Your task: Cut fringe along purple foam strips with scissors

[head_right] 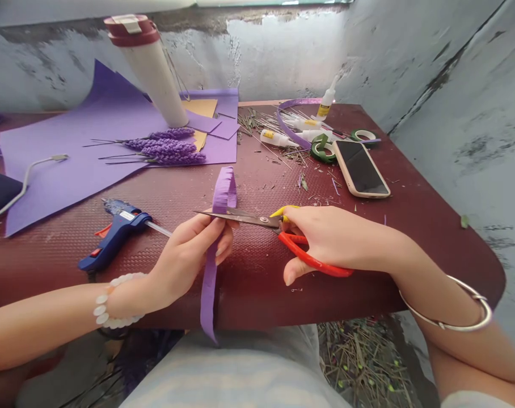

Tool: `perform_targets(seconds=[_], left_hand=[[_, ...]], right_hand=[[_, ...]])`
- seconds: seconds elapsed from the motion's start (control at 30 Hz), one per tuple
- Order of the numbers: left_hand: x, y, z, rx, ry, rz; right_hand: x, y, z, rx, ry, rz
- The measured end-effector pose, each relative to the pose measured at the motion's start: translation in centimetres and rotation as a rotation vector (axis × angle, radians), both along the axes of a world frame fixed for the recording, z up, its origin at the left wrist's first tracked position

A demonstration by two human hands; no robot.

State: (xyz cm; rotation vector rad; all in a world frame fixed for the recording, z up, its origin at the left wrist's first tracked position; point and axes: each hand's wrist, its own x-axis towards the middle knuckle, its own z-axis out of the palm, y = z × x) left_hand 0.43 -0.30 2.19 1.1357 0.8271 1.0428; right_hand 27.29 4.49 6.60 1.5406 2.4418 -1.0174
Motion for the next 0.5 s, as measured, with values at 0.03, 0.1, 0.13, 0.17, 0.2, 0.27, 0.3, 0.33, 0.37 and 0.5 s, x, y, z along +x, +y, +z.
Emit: perform_targets(seconds=[0.03, 0.1, 0.13, 0.17, 0.2, 0.27, 0.3, 0.33, 0.37, 0.5], left_hand=[[-0.06, 0.04, 0.01, 0.014, 0.056, -0.005], [-0.14, 0.12, 0.02, 0.031, 0.143, -0.026], [-0.15, 0.15, 0.03, 0.032, 0.159, -0.034], [-0.15, 0.18, 0.03, 0.029, 0.161, -0.036], [-0.13, 0.21, 0.04, 0.026, 0.154, -0.032], [-0.1, 0.25, 0.06, 0.025, 0.124, -0.022], [-0.09, 0.26, 0.07, 0.024, 0.113, -0.02], [-0.09, 0.27, 0.08, 0.024, 0.107, -0.019], [-0.09, 0.28, 0.09, 0.022, 0.104, -0.017], [-0.08, 0.24, 0.08, -0.004, 0.104, 0.003]], right_hand=[[-0.06, -0.02, -0.15, 0.038, 0.005, 0.0], [-0.11, -0.12, -0.36, 0.094, 0.01, 0.003], [-0.1, -0.18, -0.41, 0.105, 0.007, 0.005], [-0.08, -0.23, -0.45, 0.109, 0.003, 0.006], [-0.04, -0.27, -0.48, 0.111, 0.003, 0.009], [0.07, -0.27, -0.57, 0.112, 0.009, 0.013], [0.12, -0.22, -0.64, 0.113, 0.018, 0.017], [0.17, -0.15, -0.72, 0.112, 0.031, 0.023], [0.21, -0.05, -0.81, 0.108, 0.046, 0.031], [0.23, 0.31, -1.02, 0.081, 0.092, 0.045]])
